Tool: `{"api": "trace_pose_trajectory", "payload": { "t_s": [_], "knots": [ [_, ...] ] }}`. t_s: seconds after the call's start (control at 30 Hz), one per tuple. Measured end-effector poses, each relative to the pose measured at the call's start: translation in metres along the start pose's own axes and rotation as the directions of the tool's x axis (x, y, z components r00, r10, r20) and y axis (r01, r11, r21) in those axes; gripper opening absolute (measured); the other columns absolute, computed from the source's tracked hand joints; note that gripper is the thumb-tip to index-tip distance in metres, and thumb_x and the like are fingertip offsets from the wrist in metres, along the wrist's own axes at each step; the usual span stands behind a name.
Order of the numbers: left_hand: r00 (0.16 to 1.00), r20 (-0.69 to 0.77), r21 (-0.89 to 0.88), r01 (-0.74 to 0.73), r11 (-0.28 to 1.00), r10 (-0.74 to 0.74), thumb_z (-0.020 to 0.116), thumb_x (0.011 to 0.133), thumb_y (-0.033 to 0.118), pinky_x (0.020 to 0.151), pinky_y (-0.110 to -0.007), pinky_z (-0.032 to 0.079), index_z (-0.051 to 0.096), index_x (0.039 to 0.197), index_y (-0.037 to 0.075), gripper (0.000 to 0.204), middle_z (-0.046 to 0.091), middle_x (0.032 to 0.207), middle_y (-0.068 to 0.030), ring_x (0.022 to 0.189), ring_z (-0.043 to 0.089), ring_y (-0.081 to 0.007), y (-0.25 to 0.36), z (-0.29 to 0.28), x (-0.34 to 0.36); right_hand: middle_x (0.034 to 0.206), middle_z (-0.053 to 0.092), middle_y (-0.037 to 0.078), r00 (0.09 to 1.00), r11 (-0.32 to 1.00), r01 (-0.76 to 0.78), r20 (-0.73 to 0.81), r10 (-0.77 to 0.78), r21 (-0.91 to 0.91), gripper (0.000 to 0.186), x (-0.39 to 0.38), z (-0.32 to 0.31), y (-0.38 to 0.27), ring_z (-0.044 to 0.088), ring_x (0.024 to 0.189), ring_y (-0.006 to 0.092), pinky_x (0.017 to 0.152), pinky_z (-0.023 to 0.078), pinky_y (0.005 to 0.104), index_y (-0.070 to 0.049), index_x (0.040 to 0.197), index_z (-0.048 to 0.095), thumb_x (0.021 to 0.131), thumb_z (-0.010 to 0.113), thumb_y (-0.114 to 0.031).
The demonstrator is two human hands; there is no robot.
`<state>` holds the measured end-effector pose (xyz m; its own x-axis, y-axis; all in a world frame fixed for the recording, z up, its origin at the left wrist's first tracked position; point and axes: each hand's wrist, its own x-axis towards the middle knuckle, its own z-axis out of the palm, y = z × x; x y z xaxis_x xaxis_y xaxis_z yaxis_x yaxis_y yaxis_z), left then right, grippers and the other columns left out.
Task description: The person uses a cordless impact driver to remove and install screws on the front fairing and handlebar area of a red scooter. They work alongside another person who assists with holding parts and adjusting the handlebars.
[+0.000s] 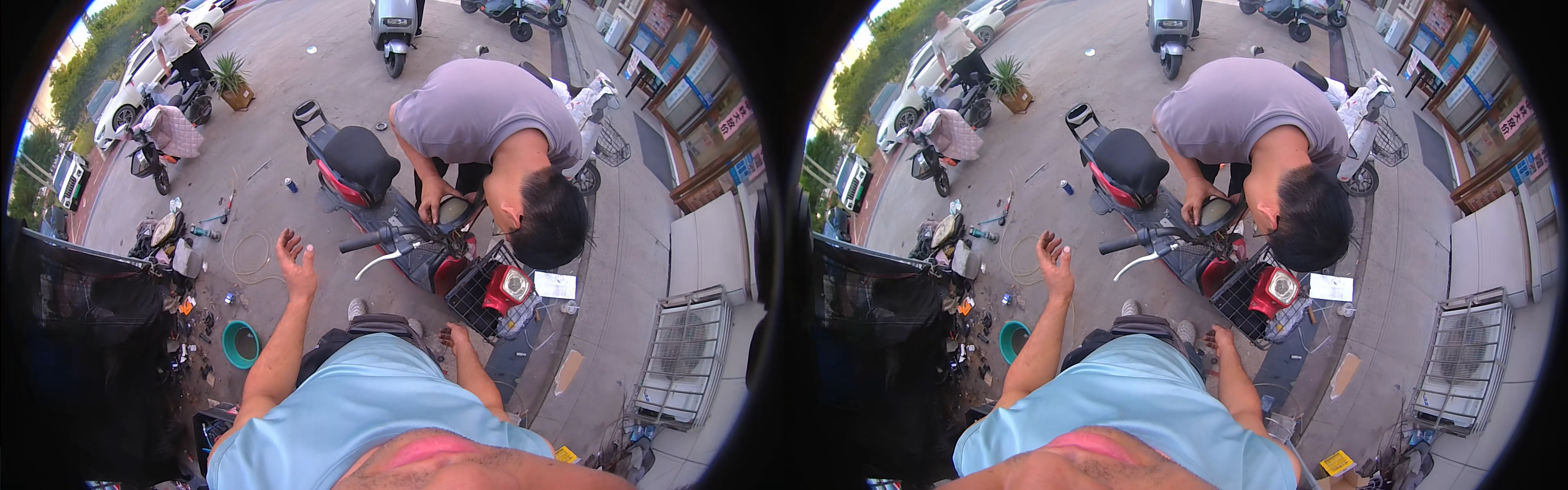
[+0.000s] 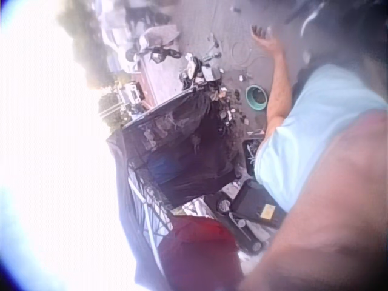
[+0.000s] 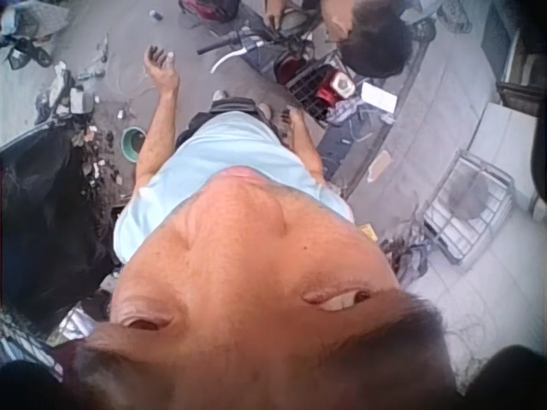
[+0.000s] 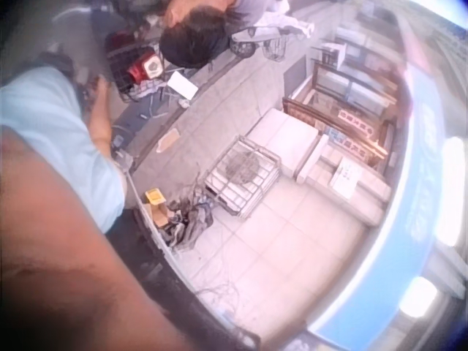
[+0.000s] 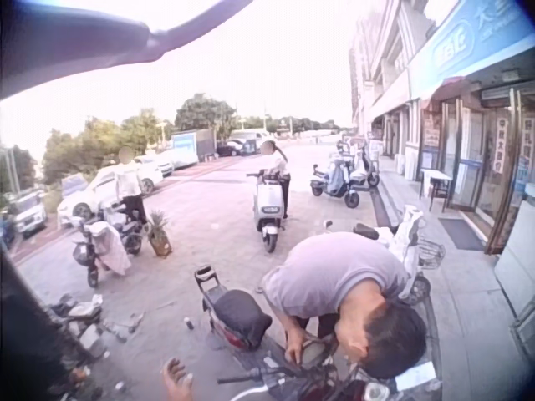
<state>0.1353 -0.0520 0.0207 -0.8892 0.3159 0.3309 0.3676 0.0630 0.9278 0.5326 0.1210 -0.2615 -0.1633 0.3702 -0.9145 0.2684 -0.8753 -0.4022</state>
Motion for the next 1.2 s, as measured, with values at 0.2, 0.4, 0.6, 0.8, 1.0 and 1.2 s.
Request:
{"api": "trace_pose_trajectory", "payload": {
  "t_s": [0.2, 0.4, 0.6, 0.8, 1.0, 1.2],
  "knots": [
    [0.997, -0.067, -0.078, 0.030, 0.996, -0.035, 0.064, 0.091, 0.010, 0.101, -0.039, 0.045, 0.035, 0.146, 0.003, 0.062, 0.047, 0.139, -0.0164, 0.121, 0.053, -0.0257, -0.021, -0.005, 0.022, 0.088, 0.069, 0.013, 0.986, 0.957, -0.016, -0.166, -0.033, -0.289, 0.026, 0.003, -0.041, 0.035, 0.067, 0.066, 0.0256, 0.052, 0.054, 0.0396, -0.006, 0.118, 0.061, 0.098, 0.054, -0.020],
    [0.989, -0.104, -0.128, 0.090, 0.988, -0.103, 0.062, 0.094, 0.012, 0.100, -0.039, 0.045, 0.035, 0.145, 0.001, 0.059, 0.047, 0.138, -0.0173, 0.119, 0.053, -0.0260, -0.051, -0.010, 0.046, 0.090, 0.070, 0.014, 0.976, 0.948, 0.038, -0.192, -0.104, -0.317, 0.030, -0.002, -0.044, 0.034, 0.069, 0.067, 0.0272, 0.051, 0.053, 0.0404, -0.006, 0.124, 0.061, 0.097, 0.058, -0.019],
    [0.963, -0.063, -0.128, 0.251, 0.959, -0.261, 0.060, 0.097, 0.015, 0.097, -0.038, 0.048, 0.035, 0.142, -0.003, 0.055, 0.049, 0.135, -0.0184, 0.115, 0.055, -0.0263, -0.116, -0.023, 0.083, 0.089, 0.070, 0.011, 0.935, 0.958, 0.137, -0.286, -0.208, -0.251, 0.036, -0.028, -0.020, 0.046, 0.064, 0.065, 0.0200, 0.053, 0.050, 0.0349, -0.005, 0.127, 0.061, 0.094, 0.059, -0.018],
    [0.886, 0.091, -0.119, 0.463, 0.878, -0.455, 0.059, 0.098, 0.019, 0.093, -0.043, 0.052, 0.033, 0.138, -0.002, 0.052, 0.050, 0.129, -0.0187, 0.114, 0.058, -0.0304, -0.183, -0.016, 0.127, 0.085, 0.070, 0.010, 0.864, 0.973, 0.185, -0.449, -0.229, -0.140, 0.025, -0.093, 0.027, 0.098, 0.068, 0.065, 0.0187, 0.058, 0.053, 0.0330, -0.002, 0.111, 0.066, 0.092, 0.065, -0.019],
    [0.841, 0.207, -0.102, 0.527, 0.844, -0.500, 0.060, 0.097, 0.019, 0.090, -0.044, 0.053, 0.035, 0.134, 0.001, 0.048, 0.051, 0.127, -0.0175, 0.112, 0.059, -0.0323, -0.196, 0.034, 0.149, 0.099, 0.070, 0.010, 0.823, 0.987, -0.141, -0.564, 0.074, -0.078, 0.030, -0.125, 0.037, 0.205, 0.067, 0.066, 0.0178, 0.052, 0.050, 0.0319, -0.003, 0.119, 0.064, 0.092, 0.064, -0.015],
    [0.819, 0.336, -0.050, 0.510, 0.859, -0.466, 0.061, 0.097, 0.019, 0.089, -0.044, 0.053, 0.037, 0.133, 0.002, 0.047, 0.054, 0.123, -0.0160, 0.107, 0.061, -0.0317, -0.202, 0.088, 0.135, 0.098, 0.070, 0.010, 0.768, 0.976, -0.179, -0.603, 0.215, 0.120, 0.030, -0.147, 0.048, 0.258, 0.067, 0.066, 0.0181, 0.053, 0.050, 0.0320, -0.002, 0.118, 0.065, 0.091, 0.065, -0.015]
  ]
}}
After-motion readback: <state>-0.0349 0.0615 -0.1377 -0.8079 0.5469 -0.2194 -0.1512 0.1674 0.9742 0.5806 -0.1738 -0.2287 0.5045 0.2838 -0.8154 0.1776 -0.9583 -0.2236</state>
